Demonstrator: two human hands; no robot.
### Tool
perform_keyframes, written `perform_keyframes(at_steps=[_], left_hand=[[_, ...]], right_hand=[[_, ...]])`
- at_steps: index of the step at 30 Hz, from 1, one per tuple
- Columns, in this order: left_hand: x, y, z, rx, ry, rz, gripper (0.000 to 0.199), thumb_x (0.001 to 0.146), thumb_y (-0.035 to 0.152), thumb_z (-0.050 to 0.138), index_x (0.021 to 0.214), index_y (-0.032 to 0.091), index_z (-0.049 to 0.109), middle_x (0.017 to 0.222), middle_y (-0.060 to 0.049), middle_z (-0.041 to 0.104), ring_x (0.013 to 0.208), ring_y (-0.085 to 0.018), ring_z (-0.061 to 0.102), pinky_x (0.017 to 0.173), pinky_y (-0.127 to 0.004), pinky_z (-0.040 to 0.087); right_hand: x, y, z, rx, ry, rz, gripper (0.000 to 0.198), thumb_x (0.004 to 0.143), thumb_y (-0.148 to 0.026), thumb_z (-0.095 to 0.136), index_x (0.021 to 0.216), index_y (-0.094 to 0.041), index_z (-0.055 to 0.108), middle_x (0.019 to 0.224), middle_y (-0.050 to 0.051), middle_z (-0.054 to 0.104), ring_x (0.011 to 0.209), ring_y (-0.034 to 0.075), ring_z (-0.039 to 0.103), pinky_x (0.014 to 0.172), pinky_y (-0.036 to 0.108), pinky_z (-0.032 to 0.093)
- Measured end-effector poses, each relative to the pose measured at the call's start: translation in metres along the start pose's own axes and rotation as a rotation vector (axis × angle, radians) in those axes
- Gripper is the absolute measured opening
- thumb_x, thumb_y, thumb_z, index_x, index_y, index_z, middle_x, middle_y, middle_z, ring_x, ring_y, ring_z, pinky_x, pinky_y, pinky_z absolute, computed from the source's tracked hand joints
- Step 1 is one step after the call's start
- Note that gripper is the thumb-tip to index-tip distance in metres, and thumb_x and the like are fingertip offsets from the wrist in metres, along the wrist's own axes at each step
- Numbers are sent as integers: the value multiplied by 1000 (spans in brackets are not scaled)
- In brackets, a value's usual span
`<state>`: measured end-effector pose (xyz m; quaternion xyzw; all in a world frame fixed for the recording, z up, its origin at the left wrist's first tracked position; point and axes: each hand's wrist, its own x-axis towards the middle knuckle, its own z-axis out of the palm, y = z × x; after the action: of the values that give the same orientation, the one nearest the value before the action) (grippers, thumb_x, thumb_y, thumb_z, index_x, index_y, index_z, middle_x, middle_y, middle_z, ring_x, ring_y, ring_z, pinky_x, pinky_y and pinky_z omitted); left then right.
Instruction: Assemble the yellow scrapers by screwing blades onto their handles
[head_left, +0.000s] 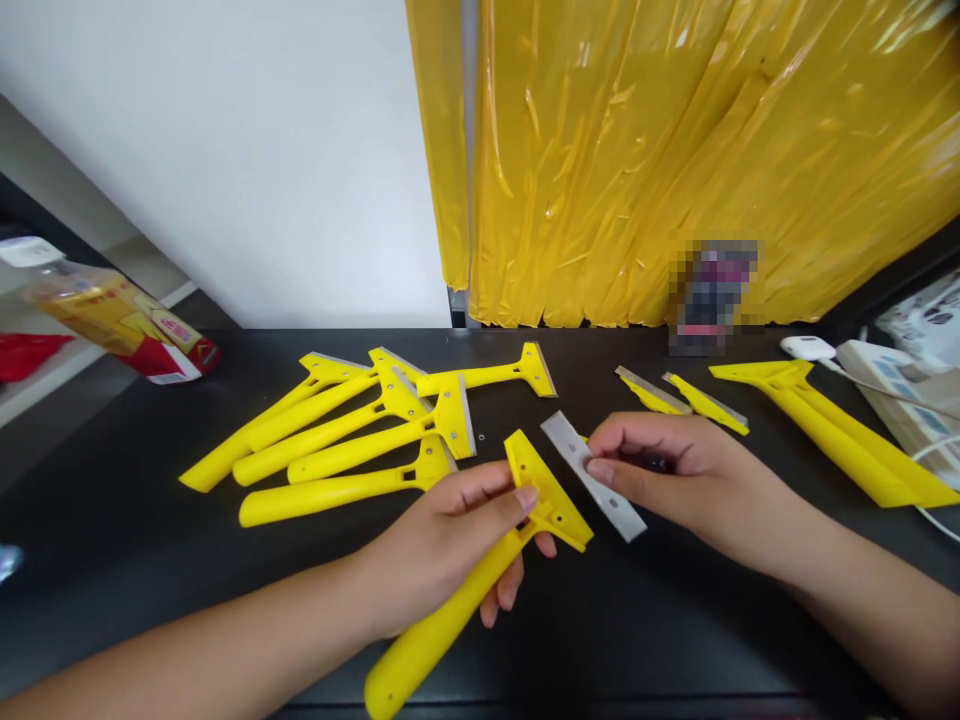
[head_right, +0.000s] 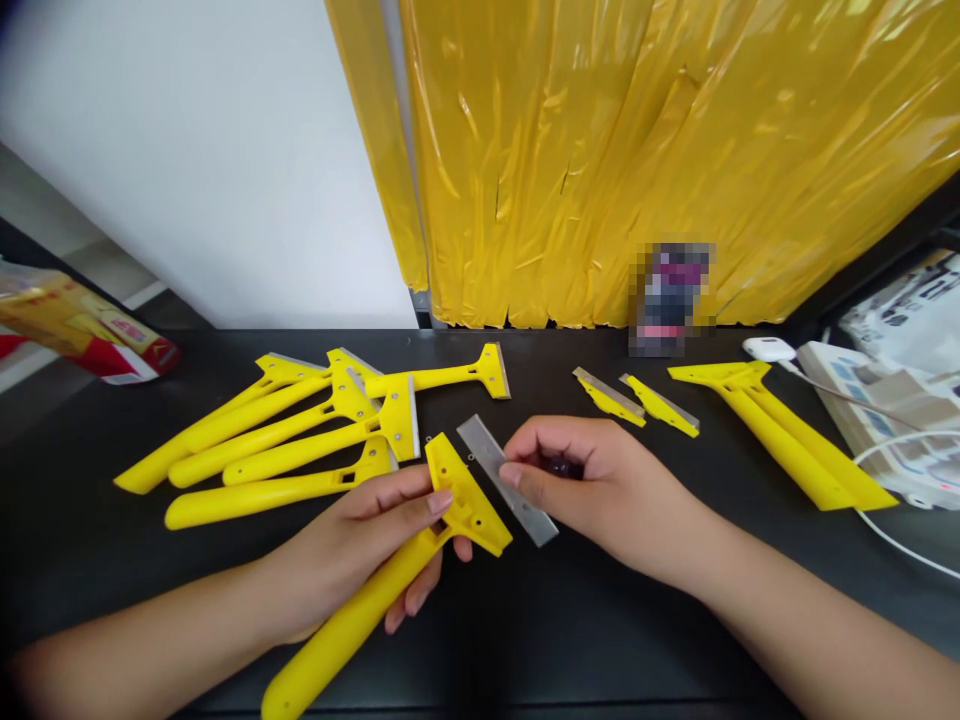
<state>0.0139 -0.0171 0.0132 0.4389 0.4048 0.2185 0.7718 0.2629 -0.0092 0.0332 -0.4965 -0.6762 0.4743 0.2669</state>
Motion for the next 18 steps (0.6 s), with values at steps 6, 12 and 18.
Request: perform_keyframes(at_steps=[6, 12, 18], left_hand=[[1, -2, 0, -42, -26, -11, 26, 102, 45, 63, 104, 19, 67, 64, 3, 65, 42, -9, 55, 40, -16, 45], [2, -3, -1, -15, -72, -25, 27, 102, 45, 64, 109, 19, 67, 66, 2, 66, 47, -10, 60, 41, -15, 47], [4, -5, -3, 41, -102, -29, 27, 104, 48, 61, 106, 21, 65, 59, 5, 63, 41, -8, 53, 39, -13, 43]], right_hand=[[1, 2, 10, 72, -119, 0, 23, 100, -43, 68, 90, -22, 71, 77, -3, 60, 71, 12, 50, 64, 25, 40], [3, 8, 17, 21, -99, 2, 22, 101, -42, 66, 91, -23, 70, 77, -4, 58, 73, 13, 49, 65, 25, 40], [1, 8, 22, 1, -93, -12, 20, 100, -39, 66, 88, -23, 68, 75, -5, 56, 69, 12, 49, 62, 25, 38]])
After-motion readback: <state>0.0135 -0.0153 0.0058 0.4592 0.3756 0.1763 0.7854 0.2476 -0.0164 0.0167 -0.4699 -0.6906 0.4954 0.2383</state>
